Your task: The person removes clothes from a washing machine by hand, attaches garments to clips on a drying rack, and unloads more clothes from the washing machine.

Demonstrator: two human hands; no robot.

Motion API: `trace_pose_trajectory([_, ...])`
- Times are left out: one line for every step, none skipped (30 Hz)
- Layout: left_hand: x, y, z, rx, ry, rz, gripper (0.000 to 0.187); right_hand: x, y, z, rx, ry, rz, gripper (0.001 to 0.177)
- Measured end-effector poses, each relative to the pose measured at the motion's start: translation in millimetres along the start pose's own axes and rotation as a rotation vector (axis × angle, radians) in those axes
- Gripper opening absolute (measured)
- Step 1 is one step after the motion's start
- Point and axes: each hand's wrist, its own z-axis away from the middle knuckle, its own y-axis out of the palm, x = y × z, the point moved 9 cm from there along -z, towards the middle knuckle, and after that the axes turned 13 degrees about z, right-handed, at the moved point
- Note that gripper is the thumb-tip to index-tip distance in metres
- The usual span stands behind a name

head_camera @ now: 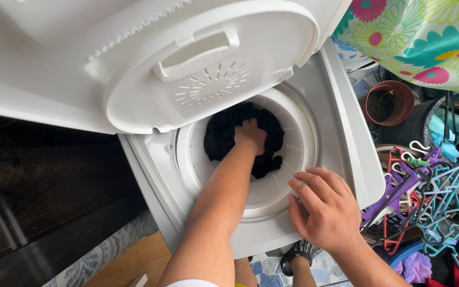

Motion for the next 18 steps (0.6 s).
trace_pose_trajectory([-3.2, 7.4, -2.5, 0.005, 0.001, 0.002, 0.048, -0.2, 0.6, 1.2, 0.001, 0.002, -0.003, 0.022])
trace_pose_trajectory([-12.0, 14.4, -6.9, 0.000, 0.050, 0.144, 0.051, -0.7, 1.5, 2.2, 0.006, 0.004, -0.003, 0.022])
trace_pose_trajectory([-16.4, 18.7, -11.3, -0.007, 0.097, 0.282, 0.054, -0.6, 2.4, 2.1, 0.006, -0.002, 0.003, 0.022])
trace_pose_trajectory([-14.8, 23.5, -14.4, -0.004, 0.096, 0.282, 0.054, -0.2, 2.6, 2.2, 0.006, -0.008, 0.010, 0.021])
trace_pose_trajectory([-10.0, 30.3, -17.8, 0.059, 0.049, 0.319, 0.051, -0.3, 2.7, 1.6, 0.003, -0.010, 0.009, 0.021])
trace_pose_trajectory([-6.4, 35.4, -18.7, 0.124, 0.003, 0.355, 0.054, -0.5, 2.4, 1.4, 0.002, -0.008, 0.008, 0.022])
trace_pose_trajectory([-3.3, 29.4, -20.4, 0.122, 0.002, 0.353, 0.054, -0.6, 2.2, 1.6, 0.002, -0.005, 0.006, 0.022])
trace_pose_trajectory([1.0, 12.0, -23.6, 0.064, 0.027, 0.486, 0.049, -0.7, 1.9, 1.7, -0.002, -0.005, 0.005, 0.022])
trace_pose_trajectory([5.5, -7.6, -25.1, 0.005, 0.052, 0.618, 0.045, -1.3, 2.1, 2.1, 0.005, -0.002, 0.003, 0.022])
trace_pose_trajectory([11.8, -22.1, -24.3, 0.004, 0.053, 0.615, 0.045, -1.8, 2.3, 2.7, 0.011, 0.002, 0.000, 0.021])
trace_pose_trajectory([23.7, -33.0, -20.7, 0.026, 0.002, 0.597, 0.051, -1.6, 1.9, 3.6, 0.012, -0.001, -0.003, 0.021])
trace_pose_trajectory([33.5, -42.9, -15.1, 0.047, -0.049, 0.578, 0.058, -1.6, 2.3, 4.0, 0.016, -0.004, -0.003, 0.023])
trace_pose_trajectory([37.4, -53.7, -7.0, 0.049, -0.055, 0.581, 0.058, -1.3, 2.6, 4.7, 0.024, -0.007, -0.006, 0.025])
trace_pose_trajectory([31.0, -64.6, 3.2, 0.076, 0.037, 0.508, 0.053, -1.7, 3.1, 4.0, 0.027, -0.009, -0.010, 0.025])
trace_pose_trajectory([22.7, -70.2, 20.1, 0.107, 0.123, 0.436, 0.049, -3.2, 4.0, 3.3, 0.041, 0.011, -0.016, 0.028])
trace_pose_trajectory([19.1, -73.0, 40.8, 0.114, 0.112, 0.442, 0.049, -2.5, 2.7, 3.6, 0.056, 0.030, -0.021, 0.030])
trace_pose_trajectory([2.5, -81.2, 60.5, 0.240, 0.197, 0.728, 0.046, -0.4, 0.5, -2.5, 0.036, 0.014, -0.021, 0.030])
trace_pose_trajectory([-14.9, -93.0, 83.4, 0.365, 0.292, 1.012, 0.043, -2.9, -1.5, -8.3, 0.028, 0.063, -0.064, 0.041])
